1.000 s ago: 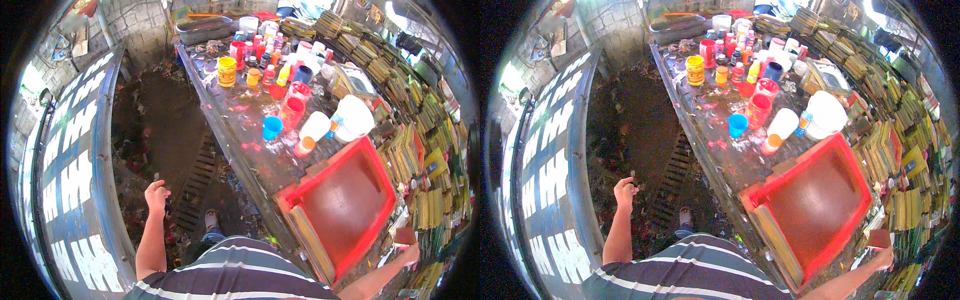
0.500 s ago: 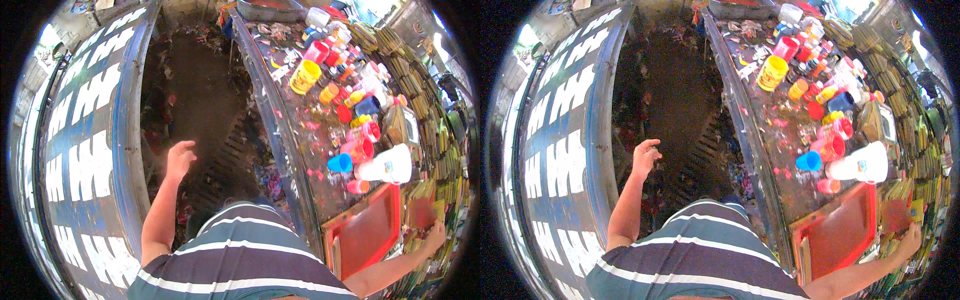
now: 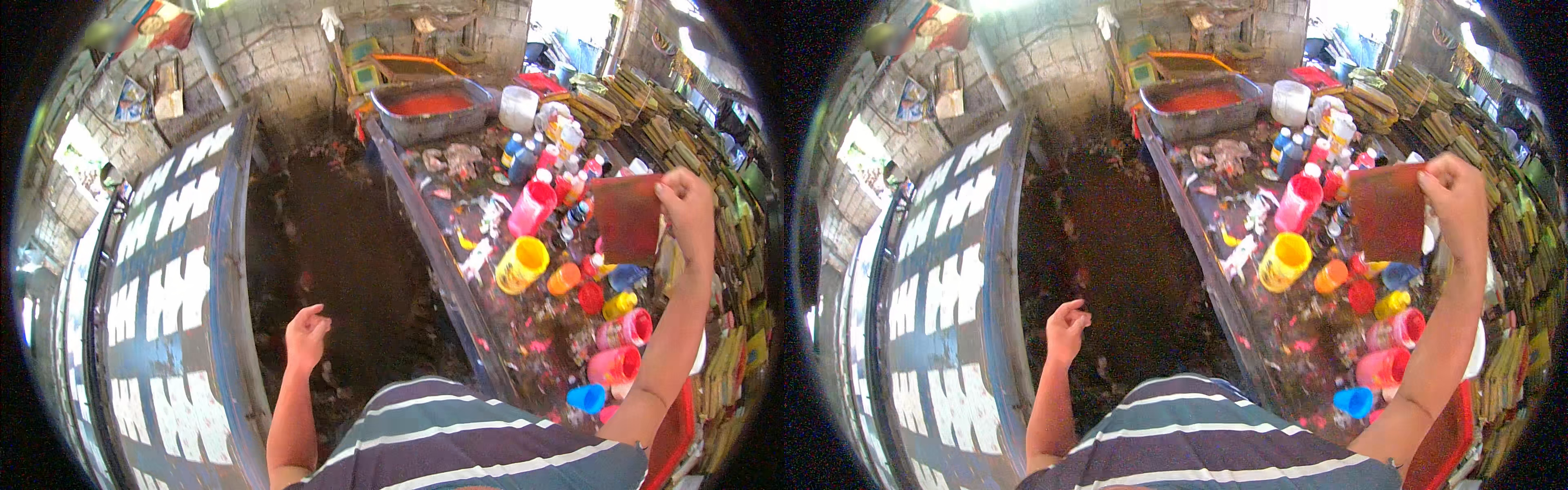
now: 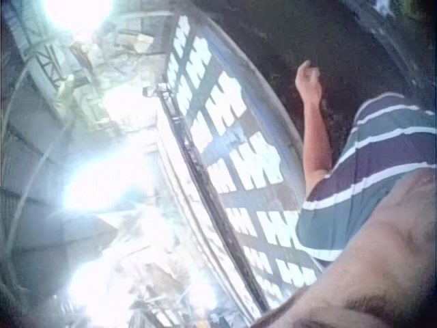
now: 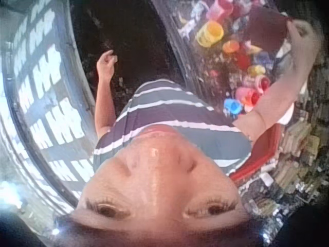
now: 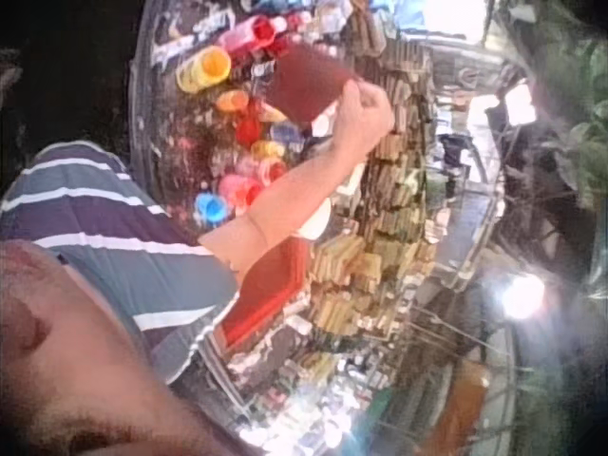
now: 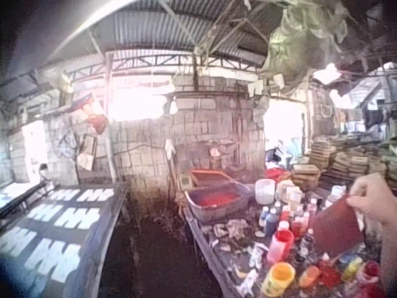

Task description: The person uses a squeegee to pull red ink across a screen printing frame placed over a green conveyor belt with patterned paper. The person repeatedly wipes the squeegee and repositions the frame while ink is applied to the paper below. The person then carries the frame to a nearby table and sets it down.

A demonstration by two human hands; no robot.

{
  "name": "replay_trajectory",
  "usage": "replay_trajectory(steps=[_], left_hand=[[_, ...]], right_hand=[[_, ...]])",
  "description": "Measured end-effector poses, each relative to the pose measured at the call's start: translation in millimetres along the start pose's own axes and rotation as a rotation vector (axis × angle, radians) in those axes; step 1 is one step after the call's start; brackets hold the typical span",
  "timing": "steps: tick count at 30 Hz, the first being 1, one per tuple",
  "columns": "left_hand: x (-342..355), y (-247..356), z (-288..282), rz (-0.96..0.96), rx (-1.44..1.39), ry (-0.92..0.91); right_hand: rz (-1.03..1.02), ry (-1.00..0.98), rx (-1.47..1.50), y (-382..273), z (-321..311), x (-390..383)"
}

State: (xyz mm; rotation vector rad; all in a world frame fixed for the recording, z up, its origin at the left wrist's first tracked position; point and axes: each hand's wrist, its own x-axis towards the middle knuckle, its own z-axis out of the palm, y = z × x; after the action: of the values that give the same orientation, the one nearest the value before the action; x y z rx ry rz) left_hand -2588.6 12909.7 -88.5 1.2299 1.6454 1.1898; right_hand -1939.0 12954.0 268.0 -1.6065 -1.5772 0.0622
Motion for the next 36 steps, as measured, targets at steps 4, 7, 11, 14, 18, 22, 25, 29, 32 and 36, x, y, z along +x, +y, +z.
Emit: replay_trajectory(steps=[4,7,11,14,18,22,25,29,32,36], left_hand=[[56,1,-35,0.025,-0.080,0.241],[87,-12,-55,0.017,-0.068,0.325],[154,-37,-83,-0.046,-0.049,0.369],[224,-59,-107,-0.067,-0.057,0.393],[340,-63,-122,-0.030,-0.134,0.392],[462,-36,-124,0.056,-0.167,0.252],[543,-9,-116,0.101,-0.168,0.067],[633,41,-81,0.200,-0.144,-0.019],[690,88,-51,0.411,0.153,-0.052],[748,174,18,0.615,0.349,-0.203]], right_hand=[[-0.102,-0.098,-0.028,-33,94,89],[-0.163,-0.118,-0.014,-47,169,148],[-0.119,-0.195,0.032,-59,278,224],[-0.033,-0.205,0.052,-63,364,272],[0.053,-0.170,0.179,-65,461,348],[0.131,-0.058,0.018,-36,533,418],[0.105,-0.169,-0.323,-7,563,423],[0.128,-0.326,-0.544,4,584,407],[-0.027,-0.382,-0.706,4,610,401],[-0.204,-0.453,-0.764,14,644,400]])
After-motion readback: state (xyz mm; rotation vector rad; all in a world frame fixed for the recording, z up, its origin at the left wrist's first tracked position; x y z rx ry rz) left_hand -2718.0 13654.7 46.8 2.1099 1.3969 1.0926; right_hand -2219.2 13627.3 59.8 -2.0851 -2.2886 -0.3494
